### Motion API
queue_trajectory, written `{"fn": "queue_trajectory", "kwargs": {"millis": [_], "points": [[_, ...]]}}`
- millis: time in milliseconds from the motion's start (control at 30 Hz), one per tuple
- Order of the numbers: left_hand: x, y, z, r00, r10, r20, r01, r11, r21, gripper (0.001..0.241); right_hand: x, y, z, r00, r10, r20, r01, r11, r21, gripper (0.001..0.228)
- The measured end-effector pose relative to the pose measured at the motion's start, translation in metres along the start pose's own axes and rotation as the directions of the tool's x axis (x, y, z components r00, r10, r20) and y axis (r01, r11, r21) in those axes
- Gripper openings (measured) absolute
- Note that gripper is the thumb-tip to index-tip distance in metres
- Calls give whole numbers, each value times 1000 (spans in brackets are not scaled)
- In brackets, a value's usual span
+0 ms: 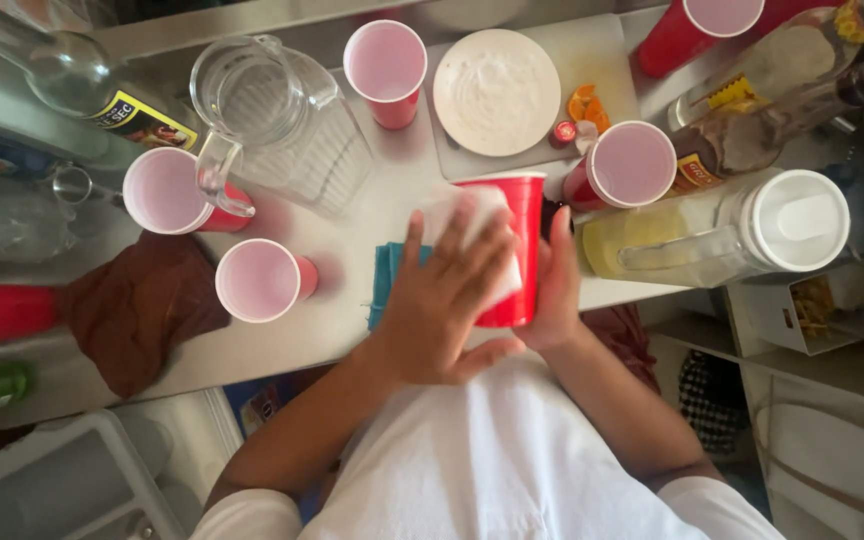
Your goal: Wiping a cocktail shaker lid and a red plastic cup with a paper towel.
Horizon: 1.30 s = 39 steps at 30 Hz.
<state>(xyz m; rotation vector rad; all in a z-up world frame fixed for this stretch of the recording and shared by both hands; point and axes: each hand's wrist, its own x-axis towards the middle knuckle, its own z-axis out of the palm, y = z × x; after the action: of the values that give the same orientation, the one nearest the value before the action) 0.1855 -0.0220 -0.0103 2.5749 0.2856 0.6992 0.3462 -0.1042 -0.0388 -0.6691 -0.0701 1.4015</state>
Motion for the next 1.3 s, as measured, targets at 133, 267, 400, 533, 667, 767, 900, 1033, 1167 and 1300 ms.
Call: {"fn": "queue_trajectory", "kwargs": {"millis": [133, 267, 400, 533, 667, 767, 900, 1033, 1167, 1300], "points": [[-12, 2, 7, 991, 102, 90, -106, 994, 40, 86, 1, -4, -26, 996, -77, 51, 76, 997, 28, 63], [-14, -6, 11, 995, 49, 88, -46, 998, -39, 86, 3, 6, -35, 995, -61, 74, 64, 997, -32, 57], [-10, -6, 3, 1000, -28, -1, 28, 999, -33, 89, 0, 4, -18, 996, 86, -29, -88, 994, -66, 54], [-13, 4, 5, 999, 33, 39, -35, 998, 43, 88, 4, -5, -14, 991, 133, -8, -133, 991, 0, 58], [-16, 5, 5, 990, 110, 88, -120, 985, 123, 88, 7, -4, -27, 992, 110, 59, -110, 994, -3, 60], [-14, -2, -1, 995, 66, 71, -76, 985, 155, 90, 4, -4, -23, 993, 110, 42, -105, 988, -113, 57], [-7, -7, -7, 1000, -5, -9, 7, 989, 146, 96, 5, -6, -18, 991, 135, -24, -137, 974, -178, 61], [-8, -2, -4, 1000, 13, -3, -13, 997, 70, 95, 8, -17, -8, 982, 186, -37, -186, 982, 1, 70], [-14, 6, 3, 991, 113, 71, -117, 992, 50, 87, 12, -19, -20, 991, 133, 14, -134, 988, 82, 60], [-18, 1, 6, 988, 134, 73, -141, 984, 111, 83, 13, -20, -24, 981, 196, -7, -196, 981, 14, 56]]}}
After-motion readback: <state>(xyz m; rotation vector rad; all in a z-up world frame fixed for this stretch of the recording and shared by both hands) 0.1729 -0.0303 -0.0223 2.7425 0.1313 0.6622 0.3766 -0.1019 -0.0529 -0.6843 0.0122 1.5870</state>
